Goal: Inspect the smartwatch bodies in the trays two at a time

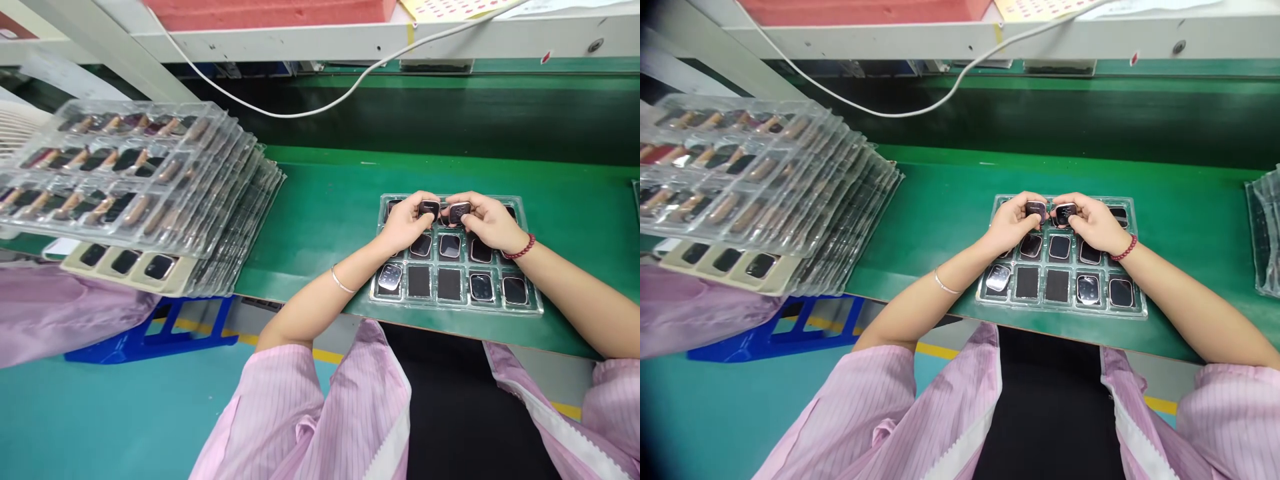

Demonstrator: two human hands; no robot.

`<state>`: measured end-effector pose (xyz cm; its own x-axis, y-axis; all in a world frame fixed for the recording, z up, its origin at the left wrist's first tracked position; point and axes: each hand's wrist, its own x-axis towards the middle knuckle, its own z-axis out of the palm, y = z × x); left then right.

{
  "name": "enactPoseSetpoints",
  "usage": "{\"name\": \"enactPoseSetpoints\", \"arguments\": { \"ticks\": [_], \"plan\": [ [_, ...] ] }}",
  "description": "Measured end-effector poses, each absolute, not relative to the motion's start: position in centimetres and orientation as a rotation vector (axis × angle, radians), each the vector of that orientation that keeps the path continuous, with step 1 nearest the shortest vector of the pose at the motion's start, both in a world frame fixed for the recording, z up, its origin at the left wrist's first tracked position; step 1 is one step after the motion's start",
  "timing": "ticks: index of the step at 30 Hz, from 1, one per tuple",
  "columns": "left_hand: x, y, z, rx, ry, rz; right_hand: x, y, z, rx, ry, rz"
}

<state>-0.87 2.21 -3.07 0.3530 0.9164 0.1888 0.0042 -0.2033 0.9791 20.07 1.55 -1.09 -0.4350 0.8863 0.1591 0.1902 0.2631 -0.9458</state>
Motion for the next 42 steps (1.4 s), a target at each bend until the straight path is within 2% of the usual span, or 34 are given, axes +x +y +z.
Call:
{"name": "enactPoseSetpoints", "arguments": {
  "ticks": [42],
  "plan": [
    [-1.04,2.66,-3.4,1.478,0.825,1.03,20.26,1.6,-1.09,-0.931,-1.792,1.268]
  ]
}}
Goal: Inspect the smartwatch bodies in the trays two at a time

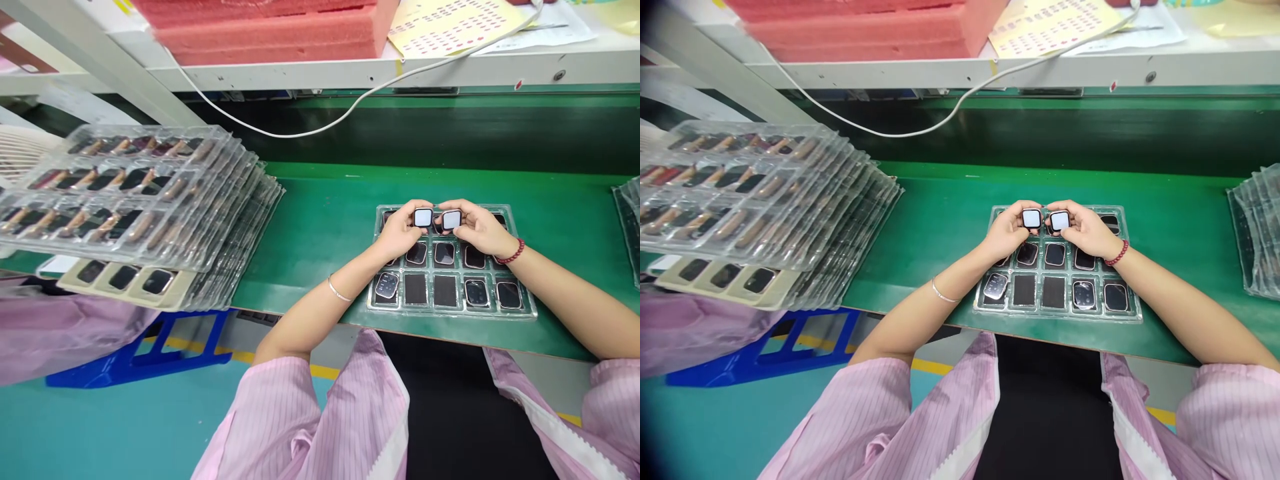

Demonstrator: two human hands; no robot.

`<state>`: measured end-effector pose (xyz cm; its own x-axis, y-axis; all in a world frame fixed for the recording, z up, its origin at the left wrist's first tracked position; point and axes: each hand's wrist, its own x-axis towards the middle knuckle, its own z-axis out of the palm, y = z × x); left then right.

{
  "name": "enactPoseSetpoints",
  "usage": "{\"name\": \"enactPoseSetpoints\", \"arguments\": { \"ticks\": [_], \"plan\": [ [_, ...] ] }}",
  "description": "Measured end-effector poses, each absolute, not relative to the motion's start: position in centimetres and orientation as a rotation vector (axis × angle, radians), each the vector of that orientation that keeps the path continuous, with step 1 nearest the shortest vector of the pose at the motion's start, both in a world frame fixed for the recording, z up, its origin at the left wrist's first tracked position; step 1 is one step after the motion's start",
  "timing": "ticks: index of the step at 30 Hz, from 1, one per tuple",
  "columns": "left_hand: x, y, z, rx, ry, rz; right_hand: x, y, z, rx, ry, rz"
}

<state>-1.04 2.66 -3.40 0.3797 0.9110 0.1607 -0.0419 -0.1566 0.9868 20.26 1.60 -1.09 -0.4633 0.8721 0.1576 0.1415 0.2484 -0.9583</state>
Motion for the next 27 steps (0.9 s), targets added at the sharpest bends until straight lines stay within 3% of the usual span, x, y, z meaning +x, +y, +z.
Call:
{"name": "enactPoseSetpoints", "arguments": {
  "ticks": [27],
  "plan": [
    [-0.9,2.3,-3.41,1.548,0.877,1.064,20.13,1.47,-1.52,-0.941,-1.791,1.251]
  ]
}}
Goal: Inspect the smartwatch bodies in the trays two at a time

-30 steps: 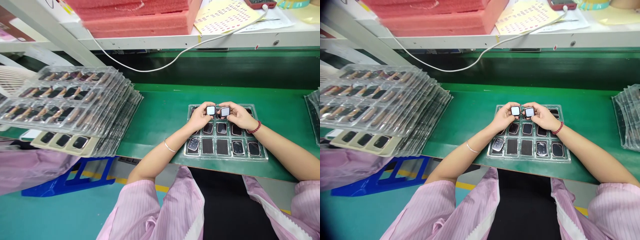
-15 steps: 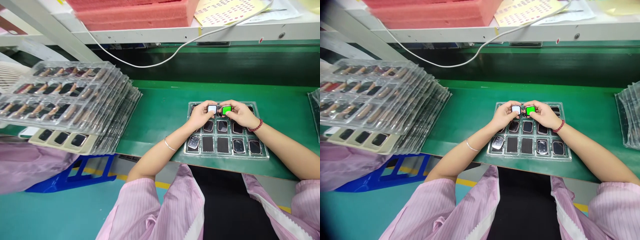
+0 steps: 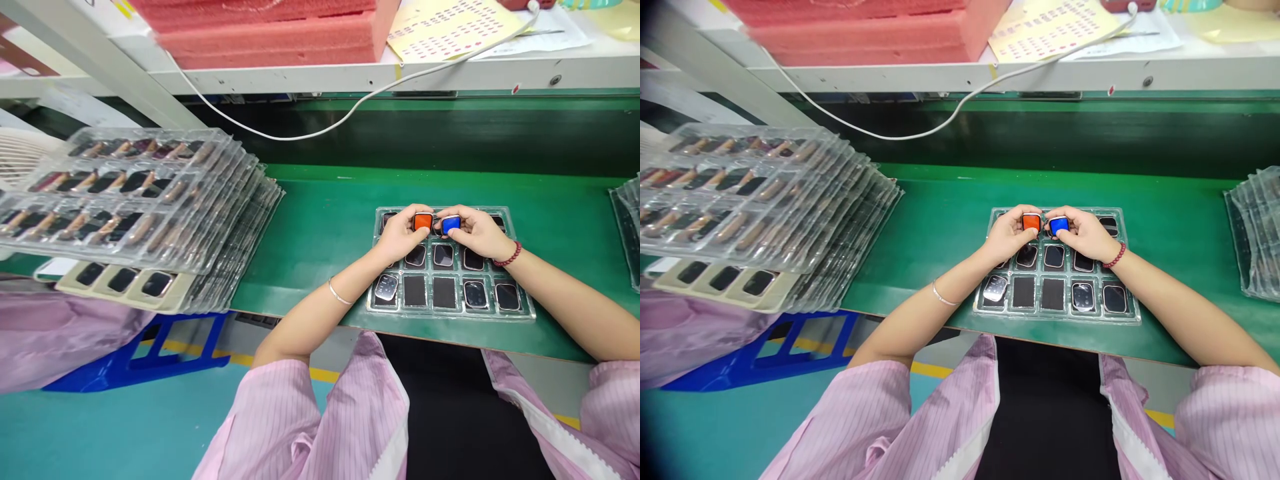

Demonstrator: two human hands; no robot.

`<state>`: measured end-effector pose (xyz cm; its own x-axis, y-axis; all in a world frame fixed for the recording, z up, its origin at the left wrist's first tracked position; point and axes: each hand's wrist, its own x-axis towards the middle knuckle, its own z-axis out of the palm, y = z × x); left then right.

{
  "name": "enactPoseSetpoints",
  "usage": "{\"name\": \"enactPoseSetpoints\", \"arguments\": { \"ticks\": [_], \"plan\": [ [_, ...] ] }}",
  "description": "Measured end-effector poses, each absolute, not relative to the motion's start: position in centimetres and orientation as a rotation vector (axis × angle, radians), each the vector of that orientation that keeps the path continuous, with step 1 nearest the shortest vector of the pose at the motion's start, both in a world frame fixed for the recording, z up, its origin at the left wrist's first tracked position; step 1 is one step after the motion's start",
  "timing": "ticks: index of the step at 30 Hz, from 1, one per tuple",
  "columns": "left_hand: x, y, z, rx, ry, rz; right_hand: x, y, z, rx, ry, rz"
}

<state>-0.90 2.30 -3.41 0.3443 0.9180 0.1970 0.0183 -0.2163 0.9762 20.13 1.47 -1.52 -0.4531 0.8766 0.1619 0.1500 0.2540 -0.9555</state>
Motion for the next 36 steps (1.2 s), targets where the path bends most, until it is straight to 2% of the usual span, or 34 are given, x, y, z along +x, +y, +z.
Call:
{"name": "enactPoseSetpoints", "arguments": {
  "ticks": [27,36],
  "plan": [
    [-0.95,2.37,-3.34,1.59,0.94,1.059,20.25,1.54,-1.71,-0.911,-1.813,1.239],
    [-0.93,2.32,-3.57,1.491,0.827,1.074,20.26,1.62,-1.71,-0.945,-1.767,1.268]
  ]
}}
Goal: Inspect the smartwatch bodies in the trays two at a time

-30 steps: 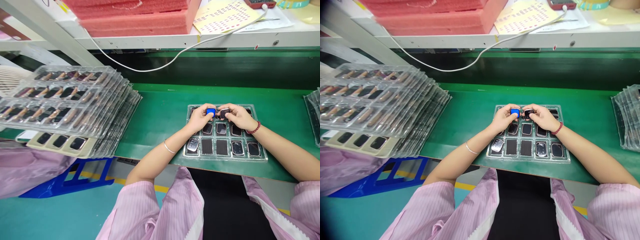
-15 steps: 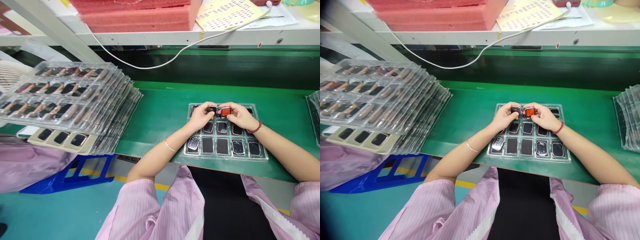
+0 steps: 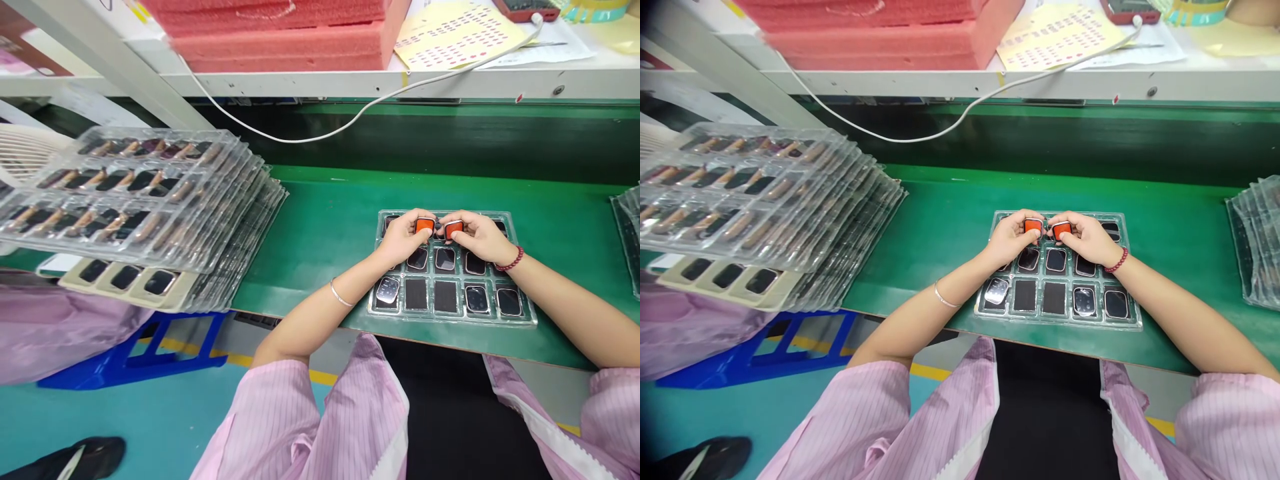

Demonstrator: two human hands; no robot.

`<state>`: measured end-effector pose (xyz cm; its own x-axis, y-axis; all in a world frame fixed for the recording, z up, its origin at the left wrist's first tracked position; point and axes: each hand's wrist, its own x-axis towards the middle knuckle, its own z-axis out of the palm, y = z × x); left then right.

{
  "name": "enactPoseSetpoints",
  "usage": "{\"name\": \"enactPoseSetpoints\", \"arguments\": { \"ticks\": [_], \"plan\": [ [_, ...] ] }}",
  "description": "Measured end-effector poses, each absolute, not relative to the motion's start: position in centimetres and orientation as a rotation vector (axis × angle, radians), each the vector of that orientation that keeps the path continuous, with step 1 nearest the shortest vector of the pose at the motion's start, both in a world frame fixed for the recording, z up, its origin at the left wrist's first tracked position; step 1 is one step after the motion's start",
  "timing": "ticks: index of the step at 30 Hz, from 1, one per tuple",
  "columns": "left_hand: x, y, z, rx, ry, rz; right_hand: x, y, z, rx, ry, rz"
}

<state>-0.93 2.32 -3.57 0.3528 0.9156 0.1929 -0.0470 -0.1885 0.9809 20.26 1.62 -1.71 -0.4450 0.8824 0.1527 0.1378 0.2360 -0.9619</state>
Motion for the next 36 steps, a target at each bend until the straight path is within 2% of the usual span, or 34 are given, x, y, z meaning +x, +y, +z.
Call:
{"name": "enactPoseSetpoints", "arguments": {
  "ticks": [36],
  "plan": [
    [-1.3,2.6,-3.4,1.439,0.895,0.974,20.5,2.0,-1.4,-1.063,-1.77,1.27]
  ]
}}
